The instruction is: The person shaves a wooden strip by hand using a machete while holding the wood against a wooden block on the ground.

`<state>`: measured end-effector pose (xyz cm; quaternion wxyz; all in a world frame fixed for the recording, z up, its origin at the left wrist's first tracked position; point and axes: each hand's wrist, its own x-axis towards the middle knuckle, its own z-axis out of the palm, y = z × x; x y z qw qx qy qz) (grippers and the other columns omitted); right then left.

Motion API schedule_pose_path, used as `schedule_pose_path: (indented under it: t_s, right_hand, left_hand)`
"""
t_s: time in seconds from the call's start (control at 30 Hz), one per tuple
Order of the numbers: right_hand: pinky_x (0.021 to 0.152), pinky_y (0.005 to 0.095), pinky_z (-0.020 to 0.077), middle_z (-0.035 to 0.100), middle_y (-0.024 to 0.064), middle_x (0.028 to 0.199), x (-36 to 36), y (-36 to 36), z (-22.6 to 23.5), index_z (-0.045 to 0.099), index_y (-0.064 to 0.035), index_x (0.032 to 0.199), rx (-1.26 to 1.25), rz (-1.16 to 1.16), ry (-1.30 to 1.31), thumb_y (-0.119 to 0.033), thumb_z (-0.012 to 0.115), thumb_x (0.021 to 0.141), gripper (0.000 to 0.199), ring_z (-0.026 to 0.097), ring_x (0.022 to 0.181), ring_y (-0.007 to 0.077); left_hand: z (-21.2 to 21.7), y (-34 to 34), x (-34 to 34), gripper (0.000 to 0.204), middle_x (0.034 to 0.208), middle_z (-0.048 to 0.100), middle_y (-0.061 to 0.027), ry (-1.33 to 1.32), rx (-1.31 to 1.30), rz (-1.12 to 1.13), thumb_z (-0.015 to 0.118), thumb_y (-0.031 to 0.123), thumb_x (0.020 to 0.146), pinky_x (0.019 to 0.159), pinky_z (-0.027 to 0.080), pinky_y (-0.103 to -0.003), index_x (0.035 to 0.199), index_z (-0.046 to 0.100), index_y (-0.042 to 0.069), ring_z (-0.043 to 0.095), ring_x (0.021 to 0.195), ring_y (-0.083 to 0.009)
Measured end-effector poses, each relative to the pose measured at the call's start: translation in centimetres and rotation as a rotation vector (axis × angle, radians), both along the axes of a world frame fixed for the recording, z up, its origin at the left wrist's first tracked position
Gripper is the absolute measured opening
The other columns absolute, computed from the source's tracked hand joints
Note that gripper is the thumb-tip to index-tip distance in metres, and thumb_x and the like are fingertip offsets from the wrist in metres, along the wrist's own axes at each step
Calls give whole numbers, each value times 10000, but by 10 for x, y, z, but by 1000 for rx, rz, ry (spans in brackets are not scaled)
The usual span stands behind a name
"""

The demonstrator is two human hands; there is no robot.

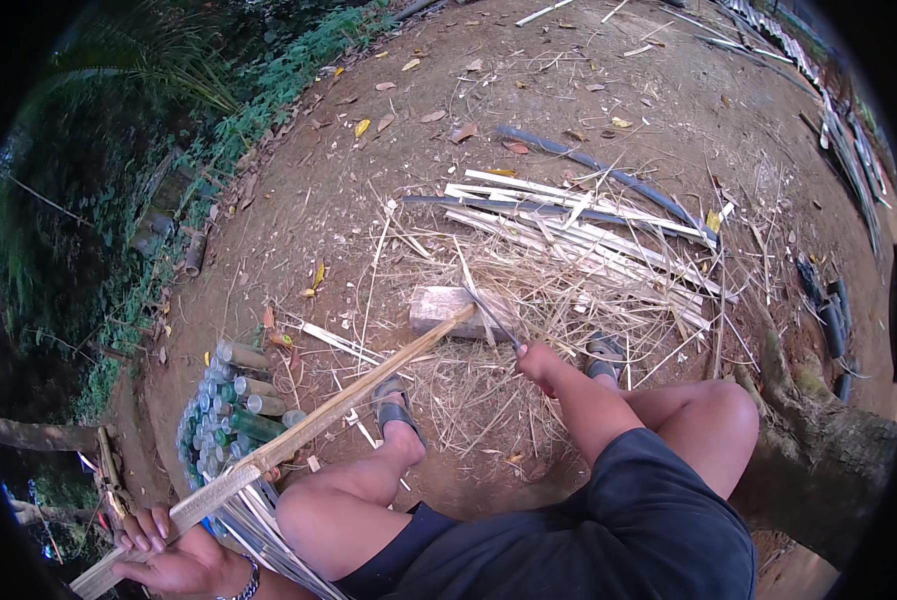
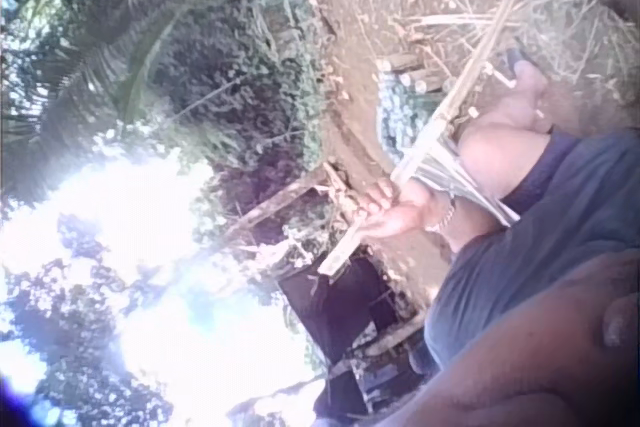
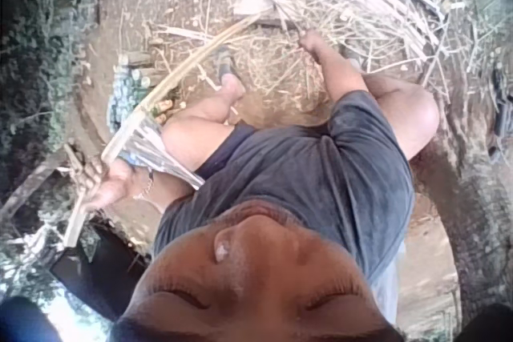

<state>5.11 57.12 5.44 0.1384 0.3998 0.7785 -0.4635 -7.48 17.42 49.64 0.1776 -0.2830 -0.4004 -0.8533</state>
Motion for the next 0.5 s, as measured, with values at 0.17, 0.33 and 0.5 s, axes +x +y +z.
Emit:
schedule_pose_path:
  t_s: [0.17, 0.33, 0.5]
  right_hand:
    - [819, 426, 501, 660, 248, 921, 33, -25, -24, 624, 13, 995, -105, -229, 73, -323, 680, 715, 442, 643, 872, 394]
    - [674, 379, 518, 646, 156, 834, 39, -48, 28, 530, 11, 1096, -125, -228, 209, -370, 704, 784, 521, 643, 721, 286]
    - [503, 284, 468, 552, 41, 705, 32, -53, 44, 484, -23, 1057, -495, -360, 506, -313, 645, 888, 371, 537, 555, 118]
  left_hand:
    - [4, 16, -15, 396, 691, 434, 12, 9, 68, -68, 705, 437, 821, 575, 370, -243, 817, 520, 87, 441, 634, -94]
    - [-3, -11, -46, 497, 667, 453, 11, 151, 79, -121, 724, 512, 772, 490, 340, -222, 907, 539, 71, 432, 548, -80]
    - [-8, -17, -60, 568, 680, 444, 12, 187, 77, -143, 674, 583, 778, 503, 358, -227, 1002, 544, 77, 427, 549, -88]
